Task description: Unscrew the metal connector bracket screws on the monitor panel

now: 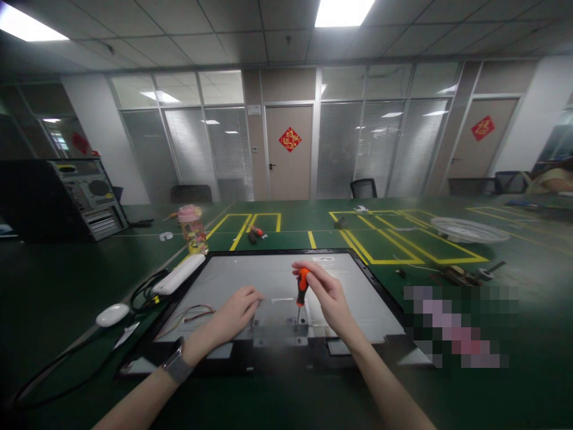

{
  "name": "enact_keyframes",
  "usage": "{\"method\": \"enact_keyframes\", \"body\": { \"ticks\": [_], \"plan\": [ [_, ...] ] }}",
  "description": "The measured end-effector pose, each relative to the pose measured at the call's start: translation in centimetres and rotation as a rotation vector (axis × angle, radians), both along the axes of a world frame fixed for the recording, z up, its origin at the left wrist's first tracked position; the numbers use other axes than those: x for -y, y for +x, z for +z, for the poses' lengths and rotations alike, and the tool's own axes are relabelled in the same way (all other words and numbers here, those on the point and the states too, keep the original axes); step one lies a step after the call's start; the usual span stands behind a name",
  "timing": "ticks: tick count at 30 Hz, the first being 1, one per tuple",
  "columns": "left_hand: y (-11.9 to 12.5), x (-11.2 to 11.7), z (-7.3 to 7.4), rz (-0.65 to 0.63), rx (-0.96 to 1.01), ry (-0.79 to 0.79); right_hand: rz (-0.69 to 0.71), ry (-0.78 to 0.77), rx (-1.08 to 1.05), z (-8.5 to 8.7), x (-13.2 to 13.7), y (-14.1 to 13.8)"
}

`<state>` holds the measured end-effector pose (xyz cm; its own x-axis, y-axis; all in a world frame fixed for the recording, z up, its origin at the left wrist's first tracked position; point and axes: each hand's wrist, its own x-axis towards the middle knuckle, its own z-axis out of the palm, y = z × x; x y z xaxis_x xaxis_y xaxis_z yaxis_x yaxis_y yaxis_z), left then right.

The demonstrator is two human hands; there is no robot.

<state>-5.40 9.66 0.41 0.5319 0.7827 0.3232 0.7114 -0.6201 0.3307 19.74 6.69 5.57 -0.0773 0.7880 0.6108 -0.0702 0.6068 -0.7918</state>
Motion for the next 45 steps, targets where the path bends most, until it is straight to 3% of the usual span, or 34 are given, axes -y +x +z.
{"method": "enact_keyframes", "body": {
  "ticks": [3, 7, 12, 18, 23, 29, 37, 45],
  "plan": [
    [0.01, 0.04, 0.04, -0.001, 0.001, 0.006, 0.003, -0.042, -0.036, -0.12, -0.13, 0.08],
    [-0.03, 0.00, -0.04, -0.001, 0.007, 0.010, -0.105, 0.006, -0.040, -0.39, -0.39, 0.23],
    [-0.04, -0.06, -0.06, -0.003, 0.004, 0.011, 0.000, -0.024, -0.046, -0.49, -0.30, 0.28],
    [0.05, 0.06, 0.12, -0.008, -0.004, 0.014, -0.069, -0.005, -0.008, -0.12, -0.25, 0.22],
    [0.05, 0.14, 0.22, -0.011, -0.001, 0.014, 0.072, -0.004, -0.038, -0.16, -0.37, 0.27],
    [-0.02, 0.06, 0.03, -0.012, -0.003, 0.024, 0.213, -0.122, -0.137, -0.23, -0.10, 0.08],
    [-0.11, -0.15, -0.30, -0.013, 0.004, 0.029, 0.085, -0.071, -0.181, -0.76, -0.59, 0.25],
    [-0.05, -0.13, -0.18, -0.012, -0.002, 0.029, 0.212, -0.145, -0.184, -0.31, -0.27, 0.05]
  ]
}}
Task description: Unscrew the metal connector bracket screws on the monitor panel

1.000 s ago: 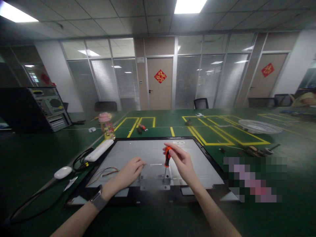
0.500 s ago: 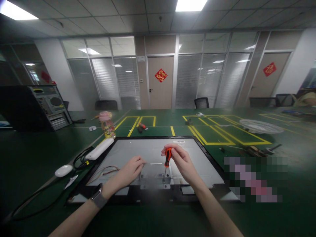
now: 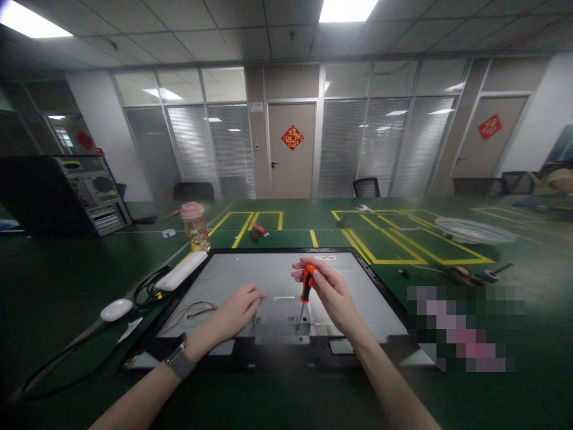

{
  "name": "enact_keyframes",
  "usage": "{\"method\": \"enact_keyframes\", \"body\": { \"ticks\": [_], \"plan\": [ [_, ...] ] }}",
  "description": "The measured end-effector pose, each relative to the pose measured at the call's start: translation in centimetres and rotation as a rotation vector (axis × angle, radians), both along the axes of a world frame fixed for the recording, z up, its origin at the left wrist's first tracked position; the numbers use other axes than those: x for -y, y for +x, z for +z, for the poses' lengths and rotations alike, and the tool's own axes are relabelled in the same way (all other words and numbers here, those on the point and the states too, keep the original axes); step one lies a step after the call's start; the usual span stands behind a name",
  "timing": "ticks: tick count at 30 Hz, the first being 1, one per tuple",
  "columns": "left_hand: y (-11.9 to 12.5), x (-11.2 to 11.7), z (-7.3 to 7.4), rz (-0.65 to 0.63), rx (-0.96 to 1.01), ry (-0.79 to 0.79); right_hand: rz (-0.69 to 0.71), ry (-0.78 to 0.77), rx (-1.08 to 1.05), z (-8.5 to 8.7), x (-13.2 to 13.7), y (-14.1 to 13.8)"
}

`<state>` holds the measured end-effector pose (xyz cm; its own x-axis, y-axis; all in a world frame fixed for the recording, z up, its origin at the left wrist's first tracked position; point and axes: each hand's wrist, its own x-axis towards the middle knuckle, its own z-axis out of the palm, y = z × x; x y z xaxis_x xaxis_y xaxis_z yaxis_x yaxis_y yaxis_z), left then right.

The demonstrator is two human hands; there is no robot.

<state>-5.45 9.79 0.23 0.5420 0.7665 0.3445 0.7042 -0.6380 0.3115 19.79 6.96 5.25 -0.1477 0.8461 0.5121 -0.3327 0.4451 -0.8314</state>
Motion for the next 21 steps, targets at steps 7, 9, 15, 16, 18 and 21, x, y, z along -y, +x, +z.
{"method": "enact_keyframes", "body": {
  "ticks": [7, 9, 15, 16, 18, 21],
  "plan": [
    [0.04, 0.25, 0.28, 0.005, 0.006, -0.018, -0.221, 0.092, 0.089, -0.53, -0.39, 0.28],
    [0.04, 0.30, 0.33, 0.007, 0.003, -0.017, -0.254, 0.129, 0.103, -0.72, -0.46, 0.31],
    [0.01, 0.25, 0.30, 0.005, -0.005, -0.018, -0.158, 0.086, 0.086, -0.62, -0.28, 0.35],
    [0.01, 0.26, 0.32, 0.003, -0.003, -0.020, -0.176, 0.083, 0.099, -0.50, -0.23, 0.35],
    [0.01, 0.30, 0.37, 0.002, 0.006, -0.025, -0.240, 0.091, 0.133, -0.26, -0.16, 0.36],
    [0.02, 0.34, 0.41, 0.003, 0.018, -0.029, -0.282, 0.107, 0.139, -0.09, -0.19, 0.34]
  ]
}}
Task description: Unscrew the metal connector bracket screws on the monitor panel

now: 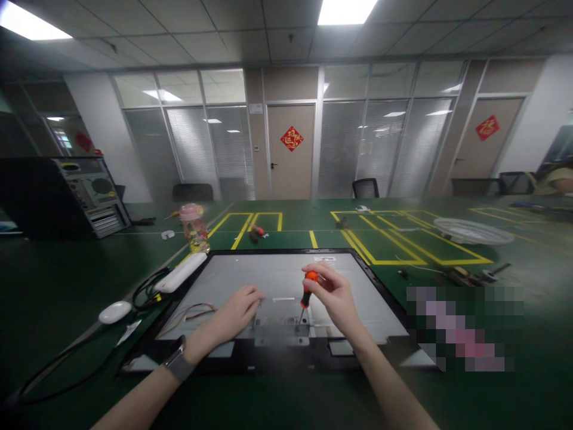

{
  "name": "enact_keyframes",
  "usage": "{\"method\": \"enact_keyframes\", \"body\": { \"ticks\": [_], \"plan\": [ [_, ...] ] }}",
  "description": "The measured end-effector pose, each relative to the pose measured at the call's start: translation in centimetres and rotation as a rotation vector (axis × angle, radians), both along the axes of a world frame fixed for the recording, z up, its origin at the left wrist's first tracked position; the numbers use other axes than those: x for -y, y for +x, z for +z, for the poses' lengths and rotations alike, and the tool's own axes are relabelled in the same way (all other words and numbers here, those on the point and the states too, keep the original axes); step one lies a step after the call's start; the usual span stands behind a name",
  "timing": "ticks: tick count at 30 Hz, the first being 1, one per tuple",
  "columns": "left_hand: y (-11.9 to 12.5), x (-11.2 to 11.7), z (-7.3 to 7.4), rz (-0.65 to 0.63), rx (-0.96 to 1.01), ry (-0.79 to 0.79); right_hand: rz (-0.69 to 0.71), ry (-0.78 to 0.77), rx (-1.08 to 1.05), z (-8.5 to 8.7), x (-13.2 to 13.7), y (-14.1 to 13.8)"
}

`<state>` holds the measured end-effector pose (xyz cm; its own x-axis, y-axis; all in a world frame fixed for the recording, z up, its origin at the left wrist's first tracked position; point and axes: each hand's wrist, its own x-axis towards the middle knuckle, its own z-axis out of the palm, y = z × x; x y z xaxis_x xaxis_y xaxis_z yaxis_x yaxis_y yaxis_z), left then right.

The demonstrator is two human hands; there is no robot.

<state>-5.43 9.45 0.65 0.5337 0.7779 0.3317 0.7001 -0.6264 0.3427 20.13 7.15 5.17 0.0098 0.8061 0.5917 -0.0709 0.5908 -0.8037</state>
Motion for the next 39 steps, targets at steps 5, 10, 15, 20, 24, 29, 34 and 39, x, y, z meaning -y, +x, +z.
{"method": "enact_keyframes", "body": {
  "ticks": [5, 10, 15, 20, 24, 29, 34, 39],
  "plan": [
    [0.0, -0.1, -0.1, 0.004, -0.004, 0.001, 0.139, -0.003, -0.101, 0.0, 0.0, -0.1],
    [0.0, -0.2, -0.2, 0.003, -0.019, 0.006, 0.282, -0.112, -0.184, 0.5, 0.4, -0.3],
    [0.0, -0.1, -0.2, 0.005, -0.020, 0.014, 0.244, -0.111, -0.195, 0.6, 0.2, -0.4],
    [0.0, -0.1, -0.2, 0.009, -0.017, 0.003, 0.241, -0.093, -0.144, 0.3, 0.0, -0.1],
    [0.0, -0.2, -0.2, 0.010, -0.018, -0.004, 0.300, -0.131, -0.143, 0.5, 0.5, -0.4],
    [0.0, -0.1, -0.2, 0.010, -0.023, 0.006, 0.210, -0.056, -0.137, 0.0, 0.1, -0.5],
    [0.0, -0.1, -0.2, 0.012, -0.026, 0.004, 0.176, -0.108, -0.149, -0.4, -0.1, -0.2],
    [0.1, -0.1, -0.1, 0.010, -0.026, 0.001, 0.203, -0.099, -0.125, 0.0, 0.4, -0.5]
  ]
}}
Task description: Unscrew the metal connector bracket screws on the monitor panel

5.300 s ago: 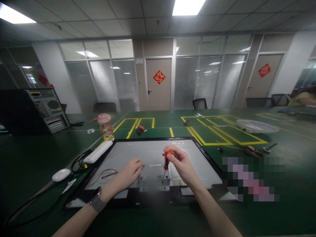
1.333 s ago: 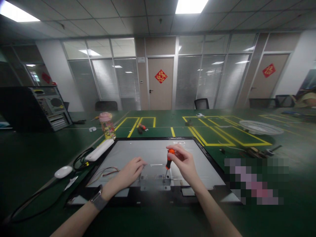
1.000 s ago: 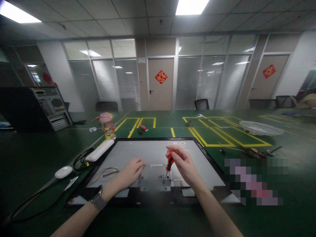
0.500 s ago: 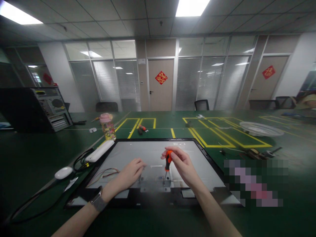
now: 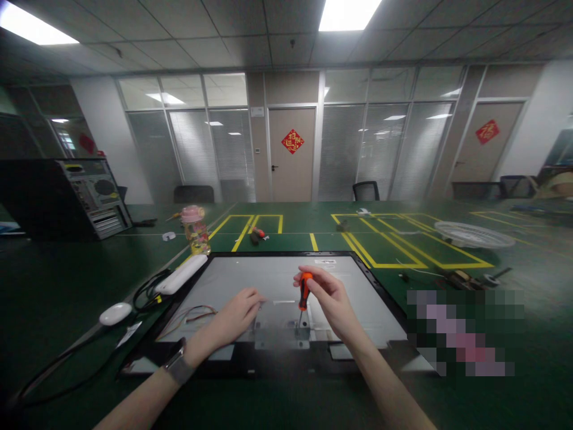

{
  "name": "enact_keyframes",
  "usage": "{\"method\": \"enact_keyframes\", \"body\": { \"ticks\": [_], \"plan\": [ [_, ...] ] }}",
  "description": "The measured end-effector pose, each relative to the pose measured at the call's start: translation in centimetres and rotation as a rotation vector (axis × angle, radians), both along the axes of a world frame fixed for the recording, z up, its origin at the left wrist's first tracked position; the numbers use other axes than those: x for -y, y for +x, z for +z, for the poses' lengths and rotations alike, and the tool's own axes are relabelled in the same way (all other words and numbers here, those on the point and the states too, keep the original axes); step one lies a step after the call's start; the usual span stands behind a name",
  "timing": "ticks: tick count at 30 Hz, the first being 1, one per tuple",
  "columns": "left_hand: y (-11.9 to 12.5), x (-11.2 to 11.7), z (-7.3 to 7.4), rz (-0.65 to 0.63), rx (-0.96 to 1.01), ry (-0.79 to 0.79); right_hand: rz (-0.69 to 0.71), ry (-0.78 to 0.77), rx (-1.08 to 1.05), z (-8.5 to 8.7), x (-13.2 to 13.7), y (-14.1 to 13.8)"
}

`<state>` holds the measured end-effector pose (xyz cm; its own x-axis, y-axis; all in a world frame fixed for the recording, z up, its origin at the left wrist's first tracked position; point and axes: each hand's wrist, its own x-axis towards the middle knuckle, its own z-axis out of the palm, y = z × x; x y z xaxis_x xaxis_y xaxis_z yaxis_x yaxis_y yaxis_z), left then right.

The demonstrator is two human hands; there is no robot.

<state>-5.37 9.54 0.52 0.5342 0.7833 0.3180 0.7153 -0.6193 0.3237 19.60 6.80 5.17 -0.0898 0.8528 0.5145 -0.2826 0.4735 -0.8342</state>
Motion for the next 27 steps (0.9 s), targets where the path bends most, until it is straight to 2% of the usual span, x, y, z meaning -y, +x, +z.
{"method": "enact_keyframes", "body": {
  "ticks": [7, 15, 22, 27],
  "plan": [
    [-0.1, -0.2, -0.1, 0.002, 0.001, -0.005, -0.106, 0.041, 0.024, -0.7, -0.5, 0.4],
    [-0.1, 0.0, -0.1, 0.005, 0.000, 0.001, 0.076, -0.002, -0.007, 0.3, 0.3, -0.1],
    [-0.1, 0.0, -0.1, -0.005, 0.011, 0.007, -0.022, 0.048, 0.023, -0.3, -0.2, 0.2],
    [-0.1, 0.0, 0.0, 0.001, -0.001, 0.001, 0.069, -0.015, 0.018, -0.4, -0.2, 0.4]
  ]
}}
